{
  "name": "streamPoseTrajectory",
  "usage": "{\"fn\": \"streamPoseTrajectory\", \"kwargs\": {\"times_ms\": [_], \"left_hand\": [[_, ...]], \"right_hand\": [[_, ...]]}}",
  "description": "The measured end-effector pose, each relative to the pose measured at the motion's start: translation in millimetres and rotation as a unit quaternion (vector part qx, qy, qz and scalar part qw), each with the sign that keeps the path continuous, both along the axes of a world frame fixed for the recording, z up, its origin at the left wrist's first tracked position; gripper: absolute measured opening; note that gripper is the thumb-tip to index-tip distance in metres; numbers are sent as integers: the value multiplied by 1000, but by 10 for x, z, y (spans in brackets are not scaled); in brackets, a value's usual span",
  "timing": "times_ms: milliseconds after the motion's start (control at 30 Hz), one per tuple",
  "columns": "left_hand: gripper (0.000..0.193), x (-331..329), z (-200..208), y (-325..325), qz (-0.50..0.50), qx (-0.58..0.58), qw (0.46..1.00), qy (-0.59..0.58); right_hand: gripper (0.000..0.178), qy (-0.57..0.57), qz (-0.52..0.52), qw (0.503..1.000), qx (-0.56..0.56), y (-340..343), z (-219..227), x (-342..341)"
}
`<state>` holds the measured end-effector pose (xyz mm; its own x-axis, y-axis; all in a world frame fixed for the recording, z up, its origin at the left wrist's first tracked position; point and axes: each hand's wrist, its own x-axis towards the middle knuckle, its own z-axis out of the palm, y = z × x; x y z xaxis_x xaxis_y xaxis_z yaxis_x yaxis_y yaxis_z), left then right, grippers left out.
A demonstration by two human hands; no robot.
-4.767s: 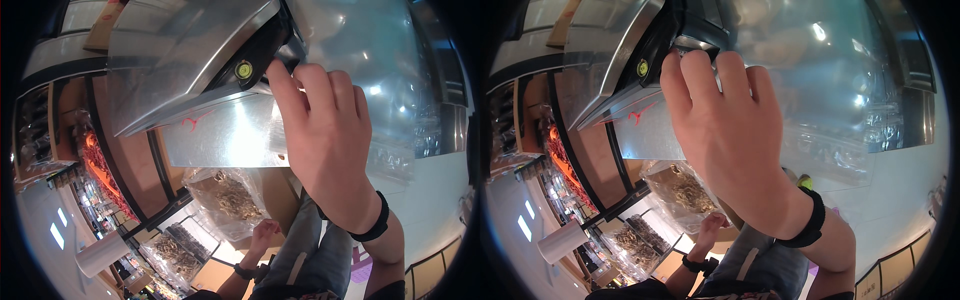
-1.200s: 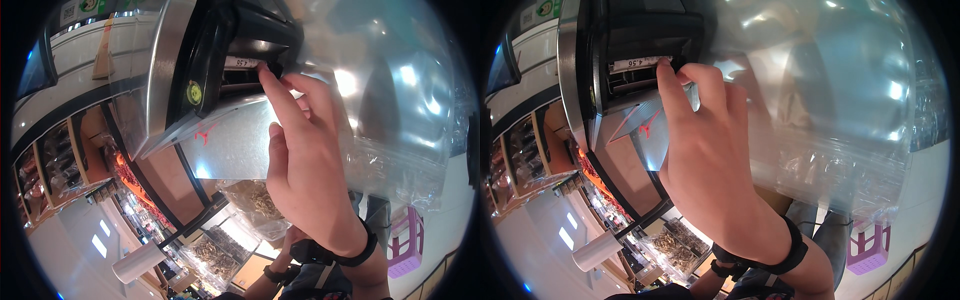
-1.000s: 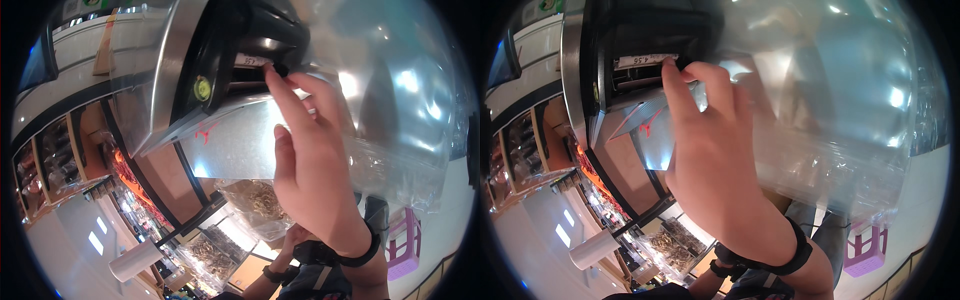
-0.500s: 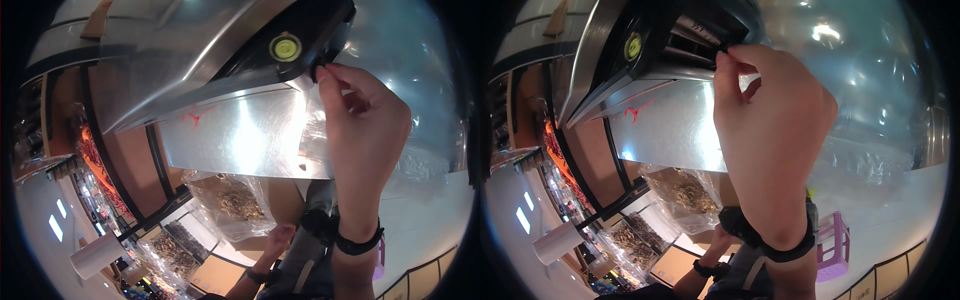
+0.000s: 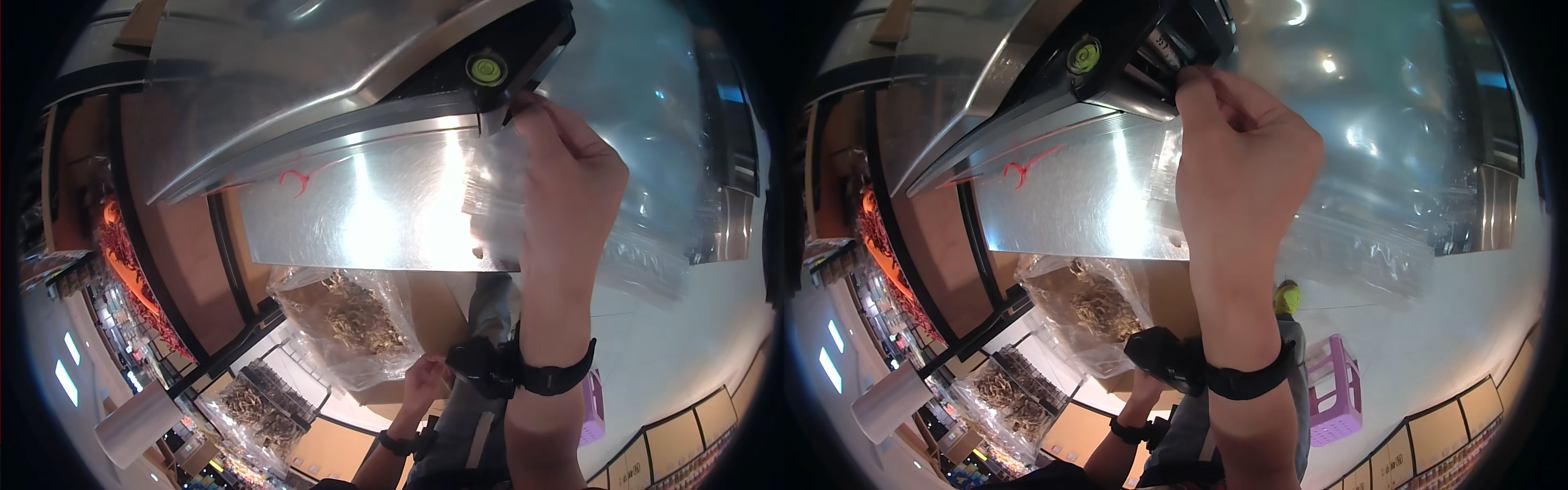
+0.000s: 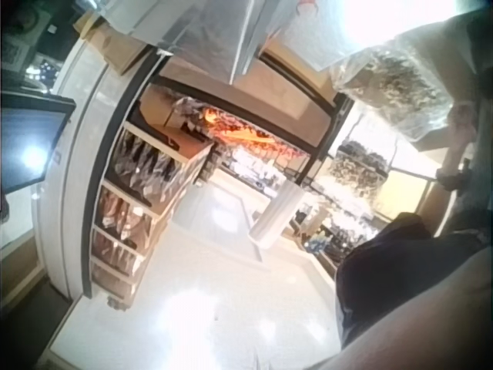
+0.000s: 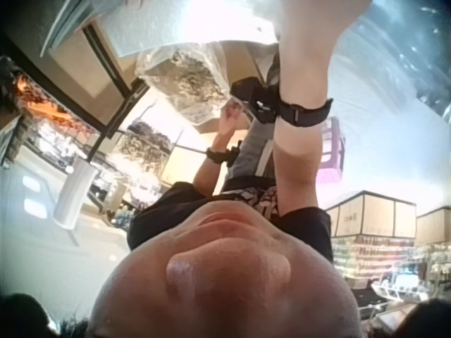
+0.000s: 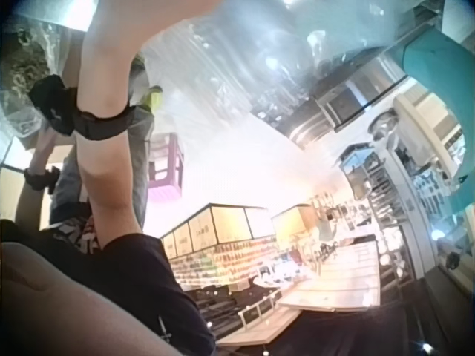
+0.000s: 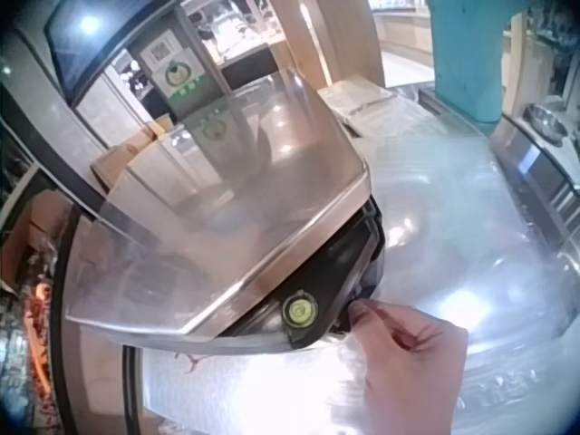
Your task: Weighing and packaging dried mushrooms in a supermarket.
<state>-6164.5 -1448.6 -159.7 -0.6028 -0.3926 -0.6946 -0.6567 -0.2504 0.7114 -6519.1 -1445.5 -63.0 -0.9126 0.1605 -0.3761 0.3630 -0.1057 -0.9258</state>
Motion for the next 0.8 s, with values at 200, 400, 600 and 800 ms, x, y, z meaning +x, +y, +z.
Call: {"fn": "streamPoseTrajectory", "kwargs": {"times_ms": [200, 400, 600, 800], "left_hand": [[16, -149, 92, 17, 117, 96, 987, 43], [15, -38, 37, -24, 103, 68, 992, 40], [12, -53, 0, -39, 122, 67, 990, 26], [12, 8, -59, -54, 114, 74, 991, -8]], "right_hand": [[19, 33, -17, 999, -11, -56, -38, 14], [18, 38, -40, 998, -22, -114, -40, 31], [18, 58, -52, 997, 26, -141, -55, 26], [16, 94, -44, 990, 100, -130, -105, 3]]}}
